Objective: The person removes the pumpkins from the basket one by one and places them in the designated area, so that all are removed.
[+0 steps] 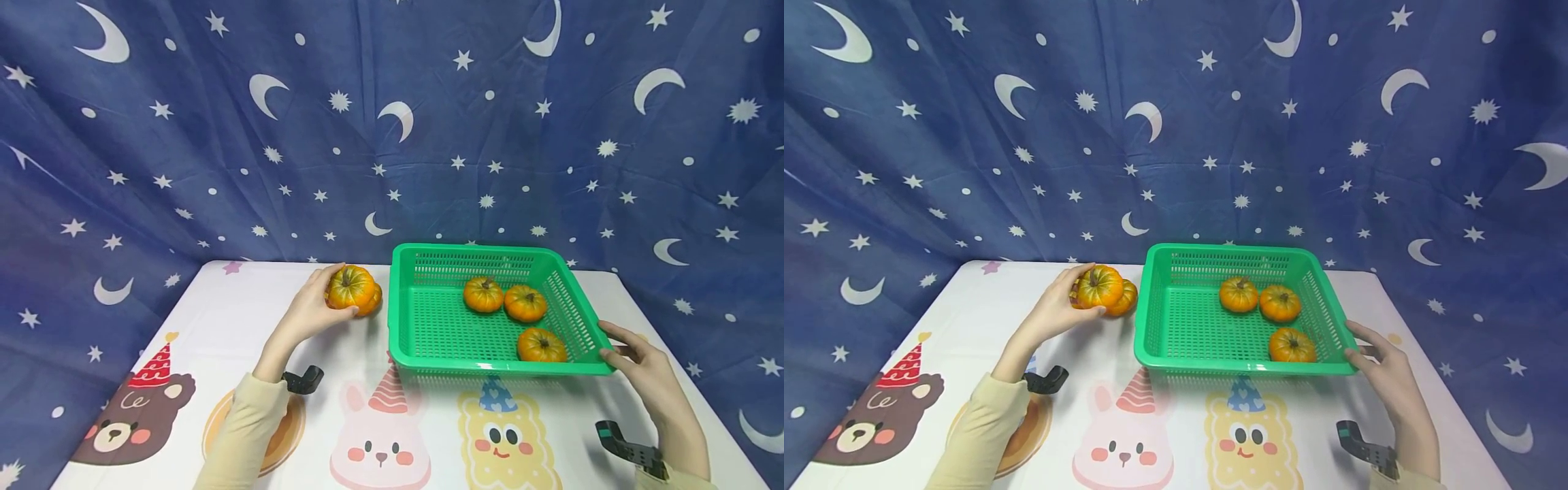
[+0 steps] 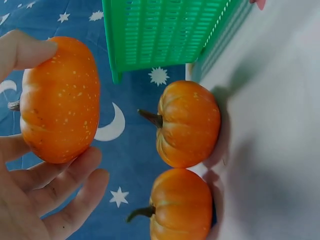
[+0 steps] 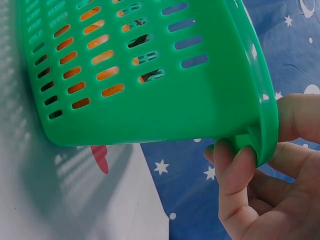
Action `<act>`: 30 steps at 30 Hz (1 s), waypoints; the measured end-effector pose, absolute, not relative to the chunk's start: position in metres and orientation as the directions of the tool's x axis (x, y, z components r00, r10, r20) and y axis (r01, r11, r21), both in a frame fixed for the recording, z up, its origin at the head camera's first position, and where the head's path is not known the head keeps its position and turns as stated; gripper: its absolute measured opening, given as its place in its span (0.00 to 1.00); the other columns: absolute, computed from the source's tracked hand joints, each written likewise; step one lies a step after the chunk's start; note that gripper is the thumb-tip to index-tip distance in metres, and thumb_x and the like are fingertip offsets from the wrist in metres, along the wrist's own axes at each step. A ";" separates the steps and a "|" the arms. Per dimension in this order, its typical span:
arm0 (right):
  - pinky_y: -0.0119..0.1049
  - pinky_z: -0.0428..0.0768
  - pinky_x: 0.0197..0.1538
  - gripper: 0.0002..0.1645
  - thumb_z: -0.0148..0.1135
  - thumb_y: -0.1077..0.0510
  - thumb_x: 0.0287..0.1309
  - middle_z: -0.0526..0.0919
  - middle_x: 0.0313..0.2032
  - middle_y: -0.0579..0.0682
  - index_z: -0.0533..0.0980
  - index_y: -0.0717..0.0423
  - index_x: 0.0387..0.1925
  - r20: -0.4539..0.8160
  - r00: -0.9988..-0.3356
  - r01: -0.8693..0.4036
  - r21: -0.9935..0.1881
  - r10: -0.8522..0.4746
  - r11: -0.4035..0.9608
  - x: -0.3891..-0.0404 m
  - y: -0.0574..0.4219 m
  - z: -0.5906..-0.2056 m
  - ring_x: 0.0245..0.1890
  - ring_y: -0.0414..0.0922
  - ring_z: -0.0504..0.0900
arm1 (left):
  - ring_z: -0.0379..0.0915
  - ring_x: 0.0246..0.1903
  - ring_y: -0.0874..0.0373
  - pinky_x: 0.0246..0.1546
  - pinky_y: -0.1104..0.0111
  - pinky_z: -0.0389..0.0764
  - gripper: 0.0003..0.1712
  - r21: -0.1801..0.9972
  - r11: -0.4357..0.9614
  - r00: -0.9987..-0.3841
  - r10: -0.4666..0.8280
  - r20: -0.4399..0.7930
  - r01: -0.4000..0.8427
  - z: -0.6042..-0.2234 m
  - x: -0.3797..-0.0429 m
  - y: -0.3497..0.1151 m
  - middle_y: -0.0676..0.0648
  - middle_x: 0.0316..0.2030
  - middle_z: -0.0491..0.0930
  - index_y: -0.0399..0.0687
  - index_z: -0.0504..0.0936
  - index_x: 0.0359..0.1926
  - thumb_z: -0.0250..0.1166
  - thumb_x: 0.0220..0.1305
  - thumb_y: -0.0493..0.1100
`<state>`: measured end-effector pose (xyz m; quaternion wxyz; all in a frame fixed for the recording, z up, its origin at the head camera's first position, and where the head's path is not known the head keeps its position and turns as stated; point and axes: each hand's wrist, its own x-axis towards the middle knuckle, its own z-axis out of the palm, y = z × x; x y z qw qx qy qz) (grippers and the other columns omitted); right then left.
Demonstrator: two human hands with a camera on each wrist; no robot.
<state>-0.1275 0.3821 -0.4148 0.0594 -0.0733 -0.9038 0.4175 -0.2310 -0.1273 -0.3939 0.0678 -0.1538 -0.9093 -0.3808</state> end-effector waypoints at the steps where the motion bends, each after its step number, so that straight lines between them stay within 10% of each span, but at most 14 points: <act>1: 0.17 0.71 0.35 0.33 0.55 0.54 0.66 0.65 0.50 0.46 0.62 0.61 0.69 0.046 -0.982 0.083 -0.763 0.182 0.641 -0.128 0.382 -0.415 0.37 0.21 0.71 | 0.69 0.60 0.42 0.61 0.46 0.70 0.48 0.671 0.665 -0.945 0.220 0.242 0.327 -0.396 -0.231 -0.129 0.38 0.62 0.69 0.46 0.64 0.68 0.73 0.46 0.50; 14: 0.17 0.69 0.35 0.33 0.55 0.52 0.66 0.63 0.55 0.55 0.62 0.60 0.69 0.041 -0.982 0.093 -0.750 0.185 0.655 -0.127 0.381 -0.414 0.37 0.22 0.70 | 0.68 0.59 0.41 0.60 0.46 0.70 0.49 0.689 0.667 -0.956 0.145 0.253 0.284 -0.405 -0.233 -0.154 0.36 0.63 0.67 0.45 0.62 0.69 0.74 0.47 0.48; 20: 0.17 0.70 0.35 0.34 0.56 0.52 0.66 0.65 0.49 0.40 0.62 0.59 0.69 0.032 -0.981 0.101 -0.756 0.190 0.647 -0.124 0.382 -0.415 0.36 0.22 0.70 | 0.72 0.51 0.43 0.46 0.56 0.77 0.49 0.697 0.680 -0.971 0.108 0.212 0.228 -0.405 -0.236 -0.169 0.36 0.60 0.68 0.46 0.60 0.71 0.73 0.49 0.48; 30: 0.18 0.70 0.35 0.34 0.56 0.52 0.66 0.66 0.44 0.29 0.62 0.58 0.70 0.021 -0.983 0.105 -0.756 0.184 0.646 -0.127 0.383 -0.413 0.36 0.23 0.71 | 0.66 0.56 0.38 0.53 0.50 0.76 0.49 0.753 0.646 -0.988 0.013 0.151 0.124 -0.411 -0.245 -0.201 0.33 0.63 0.63 0.43 0.57 0.72 0.71 0.53 0.48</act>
